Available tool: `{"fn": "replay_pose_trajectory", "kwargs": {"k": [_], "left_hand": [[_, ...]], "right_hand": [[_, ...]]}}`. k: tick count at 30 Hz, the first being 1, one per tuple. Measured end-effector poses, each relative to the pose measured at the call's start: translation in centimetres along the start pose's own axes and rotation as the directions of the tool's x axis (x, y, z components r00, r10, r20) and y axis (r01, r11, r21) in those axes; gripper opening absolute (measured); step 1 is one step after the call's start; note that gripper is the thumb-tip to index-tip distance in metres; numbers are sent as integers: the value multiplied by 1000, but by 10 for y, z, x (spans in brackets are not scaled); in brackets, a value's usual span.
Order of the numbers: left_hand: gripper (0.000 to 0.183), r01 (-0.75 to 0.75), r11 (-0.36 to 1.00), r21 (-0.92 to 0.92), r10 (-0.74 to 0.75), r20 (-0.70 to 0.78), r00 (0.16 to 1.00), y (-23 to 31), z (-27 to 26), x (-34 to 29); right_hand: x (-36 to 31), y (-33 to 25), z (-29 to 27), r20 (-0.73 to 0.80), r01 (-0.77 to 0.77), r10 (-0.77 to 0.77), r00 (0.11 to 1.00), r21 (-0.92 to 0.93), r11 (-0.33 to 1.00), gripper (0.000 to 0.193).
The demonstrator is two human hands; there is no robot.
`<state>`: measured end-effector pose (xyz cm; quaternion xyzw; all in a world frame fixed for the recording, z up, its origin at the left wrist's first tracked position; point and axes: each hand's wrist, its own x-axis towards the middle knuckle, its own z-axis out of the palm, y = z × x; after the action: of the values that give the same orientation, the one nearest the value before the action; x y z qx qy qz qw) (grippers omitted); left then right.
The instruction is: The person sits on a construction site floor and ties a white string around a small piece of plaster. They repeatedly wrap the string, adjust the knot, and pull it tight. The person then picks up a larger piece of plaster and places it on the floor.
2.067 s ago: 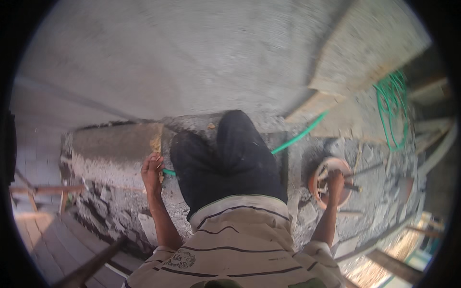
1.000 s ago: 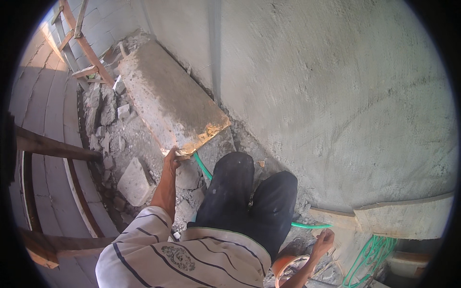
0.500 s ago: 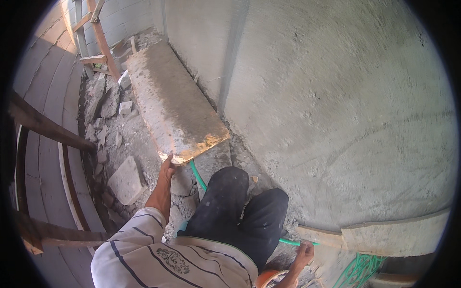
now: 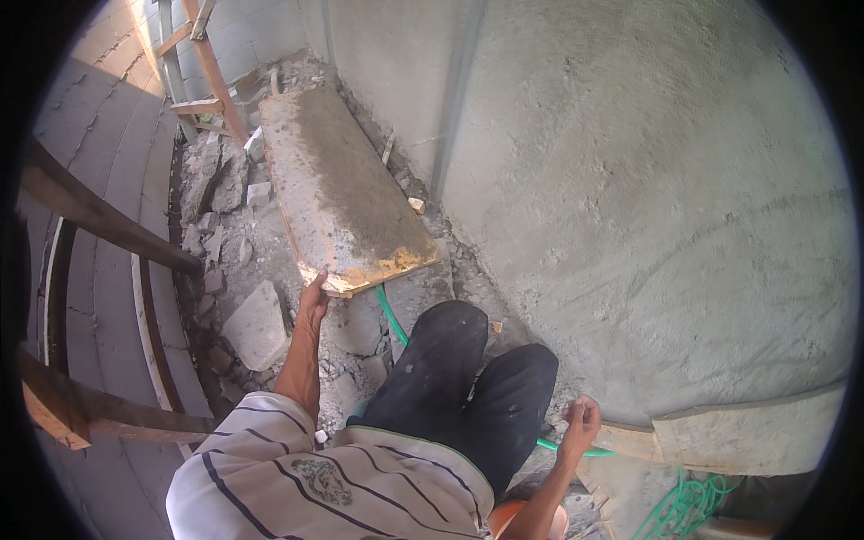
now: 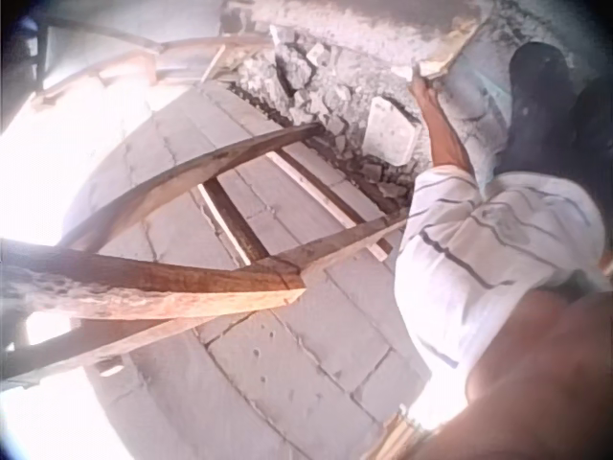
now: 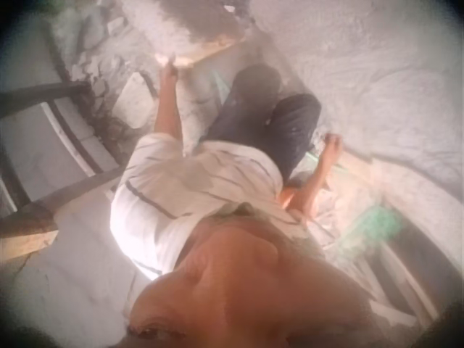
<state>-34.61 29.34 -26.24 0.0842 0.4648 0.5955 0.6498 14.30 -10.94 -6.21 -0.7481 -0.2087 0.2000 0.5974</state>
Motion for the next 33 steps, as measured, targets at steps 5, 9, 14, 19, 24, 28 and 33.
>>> {"fn": "replay_pose_trajectory", "kwargs": {"k": [5,9,14,19,24,28,33], "left_hand": [[46,-11,1000,13,12,-17,1000,13,-19,11],[45,-1,998,69,2,-18,1000,5,1,-7],[45,67,998,0,-67,-17,998,11,-20,7],[42,59,998,6,-59,-7,998,3,-19,8],[44,23,1000,14,-22,-85,996,-6,-14,5],[49,35,980,196,2,-187,982,9,-30,13],[50,88,795,600,152,-338,929,18,11,-16]], "right_hand": [[25,-30,61,149,44,-57,987,87,995,17],[32,-42,81,146,51,-65,987,95,994,18],[38,-27,117,242,-12,-16,970,112,994,17],[44,-22,143,330,-67,34,943,90,994,16],[57,-33,162,400,12,-2,916,-22,1000,17],[75,-32,170,385,219,-177,906,-67,973,17],[94,-22,169,378,291,-236,895,-96,952,20]]}}
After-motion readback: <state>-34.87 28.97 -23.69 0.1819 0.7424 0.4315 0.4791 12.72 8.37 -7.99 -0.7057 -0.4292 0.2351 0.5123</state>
